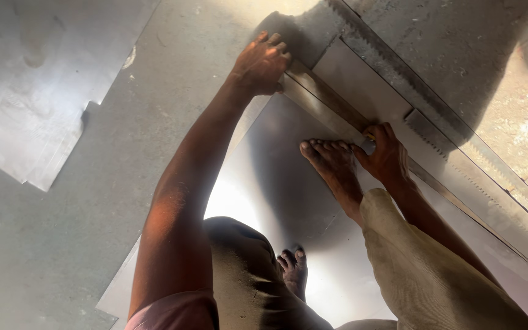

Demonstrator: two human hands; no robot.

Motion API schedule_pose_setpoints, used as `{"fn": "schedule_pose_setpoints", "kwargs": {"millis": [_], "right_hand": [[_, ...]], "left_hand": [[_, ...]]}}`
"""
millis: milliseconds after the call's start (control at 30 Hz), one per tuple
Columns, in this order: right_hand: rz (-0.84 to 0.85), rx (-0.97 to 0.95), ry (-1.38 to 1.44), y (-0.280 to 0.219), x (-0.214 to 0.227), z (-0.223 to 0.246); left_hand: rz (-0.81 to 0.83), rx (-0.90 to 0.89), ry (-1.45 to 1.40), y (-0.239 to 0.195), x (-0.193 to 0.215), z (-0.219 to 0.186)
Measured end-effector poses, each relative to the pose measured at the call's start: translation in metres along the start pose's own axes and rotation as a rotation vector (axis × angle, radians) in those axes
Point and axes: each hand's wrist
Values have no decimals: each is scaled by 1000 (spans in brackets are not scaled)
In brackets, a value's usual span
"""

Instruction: The person uses a framing square and a marking tool to draw lines on a large metal sheet. They move the square to different positions to mark out several distinct shapes.

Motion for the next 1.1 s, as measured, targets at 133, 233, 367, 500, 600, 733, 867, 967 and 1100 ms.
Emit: {"fn": "schedule_pose_setpoints", "kwargs": {"millis": [133,233,367,500,600,733,867,967,1100], "right_hand": [[25,-7,8,2,4,3],[38,-16,19,6,7,5],[56,-21,31,9,10,7],[83,-53,37,11,10,6],[66,-79,44,12,9,5],[78,-67,45,14,7,2],[83,-87,43,15,6,-3],[81,-64,66,12,5,-6],[61,-13,68,10,3,-8]], "left_hand": [[27,-2,19,-2,2,1],[47,1,31,-3,4,1],[63,0,10,-6,5,1],[69,13,5,-7,5,1],[77,13,9,-7,5,1],[72,13,13,-9,5,0],[75,11,18,-9,4,0],[69,10,21,-7,4,-1],[76,10,27,-9,4,-1]]}}
Point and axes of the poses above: each hand's wrist, its own y-axis towards the middle knuckle, its own x-axis out of the back of the hand, z = x × y, and after that the axes turned 15 degrees about y, right-handed
